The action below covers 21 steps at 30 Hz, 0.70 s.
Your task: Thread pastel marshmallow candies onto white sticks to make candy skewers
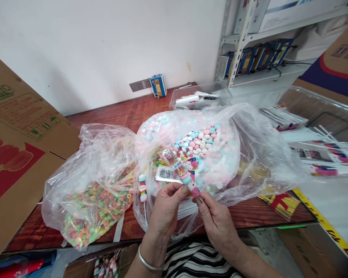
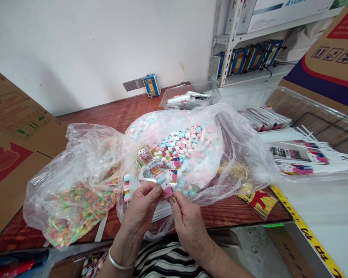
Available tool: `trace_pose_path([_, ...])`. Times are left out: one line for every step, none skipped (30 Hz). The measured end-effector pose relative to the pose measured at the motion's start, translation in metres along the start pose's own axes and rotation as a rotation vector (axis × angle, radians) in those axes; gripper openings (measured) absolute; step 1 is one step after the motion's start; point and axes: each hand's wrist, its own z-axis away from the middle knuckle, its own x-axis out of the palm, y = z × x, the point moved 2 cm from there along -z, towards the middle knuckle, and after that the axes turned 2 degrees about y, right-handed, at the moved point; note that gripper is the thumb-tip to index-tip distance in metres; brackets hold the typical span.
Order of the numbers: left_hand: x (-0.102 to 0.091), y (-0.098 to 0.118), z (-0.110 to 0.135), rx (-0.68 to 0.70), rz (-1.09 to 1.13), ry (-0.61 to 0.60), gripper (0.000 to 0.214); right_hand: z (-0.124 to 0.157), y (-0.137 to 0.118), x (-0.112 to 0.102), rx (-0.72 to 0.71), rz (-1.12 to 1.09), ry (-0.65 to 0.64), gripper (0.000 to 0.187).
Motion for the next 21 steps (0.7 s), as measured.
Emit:
trace_pose_path([0.002,0.000,0.000,-0.007,0.023,-0.030,0.024,0.000,0.001,0.001,0.003,-0.010,-0.012,0.022])
trace_pose_path([0.004,-0.001,-0.001,-0.013,0.055,-0.053,0.023,0.001,0.001,0.002,0.006,-0.020,-0.026,0.023])
trace_pose_path([0.005,-0.001,-0.001,-0.021,0.088,-0.068,0.023,0.000,0.002,0.002,0.009,-0.032,-0.042,0.022])
trace_pose_path([0.007,-0.002,-0.002,-0.032,0.119,-0.079,0.025,0.000,0.002,0.003,0.011,-0.045,-0.058,0.022])
trace_pose_path([0.007,-0.003,-0.003,-0.046,0.141,-0.086,0.030,0.000,0.002,0.003,0.011,-0.062,-0.074,0.022])
trace_pose_path([0.007,-0.004,-0.003,-0.061,0.149,-0.094,0.033,-0.001,0.002,0.003,0.014,-0.080,-0.091,0.022])
trace_pose_path([0.007,-0.005,-0.004,-0.075,0.145,-0.107,0.032,-0.001,0.001,0.003,0.019,-0.098,-0.104,0.022])
trace_pose_path([0.007,-0.006,-0.004,-0.082,0.137,-0.117,0.029,-0.002,0.001,0.002,0.026,-0.112,-0.114,0.023])
trace_pose_path([0.006,-0.007,-0.005,-0.079,0.128,-0.118,0.026,-0.003,0.000,0.002,0.037,-0.120,-0.121,0.025])
trace_pose_path([0.006,-0.007,-0.005,-0.064,0.125,-0.105,0.024,-0.003,0.000,0.002,0.052,-0.125,-0.120,0.025])
trace_pose_path([0.005,-0.008,-0.006,-0.044,0.126,-0.083,0.024,-0.003,-0.001,0.001,0.075,-0.134,-0.110,0.024])
trace_pose_path([0.005,-0.008,-0.006,-0.021,0.128,-0.054,0.024,-0.004,-0.001,0.001,0.104,-0.151,-0.090,0.020])
trace_pose_path([0.005,-0.008,-0.007,0.001,0.123,-0.027,0.025,-0.004,-0.001,0.001,0.135,-0.181,-0.060,0.017])
trace_pose_path([0.005,-0.009,-0.007,0.020,0.110,-0.006,0.025,-0.005,-0.001,0.001,0.167,-0.219,-0.025,0.019])
trace_pose_path([0.005,-0.010,-0.007,0.038,0.092,0.009,0.024,-0.006,-0.001,0.002,0.196,-0.259,0.009,0.025])
trace_pose_path([0.006,-0.012,-0.007,0.059,0.070,0.021,0.023,-0.007,-0.002,0.004,0.219,-0.297,0.040,0.029])
trace_pose_path([0.005,-0.014,-0.006,0.082,0.046,0.029,0.021,-0.008,-0.002,0.005,0.241,-0.333,0.068,0.028])
trace_pose_path([0.005,-0.016,-0.006,0.112,0.023,0.037,0.019,-0.010,-0.003,0.007,0.265,-0.375,0.086,0.025])
trace_pose_path([0.004,-0.019,-0.005,0.144,-0.002,0.043,0.017,-0.012,-0.003,0.008,0.300,-0.436,0.091,0.023])
trace_pose_path([0.002,-0.021,-0.004,0.177,-0.032,0.049,0.015,-0.014,-0.003,0.010,0.350,-0.522,0.082,0.024])
trace_pose_path([0.000,-0.024,-0.004,0.209,-0.063,0.052,0.014,-0.016,-0.003,0.011,0.418,-0.631,0.055,0.026])
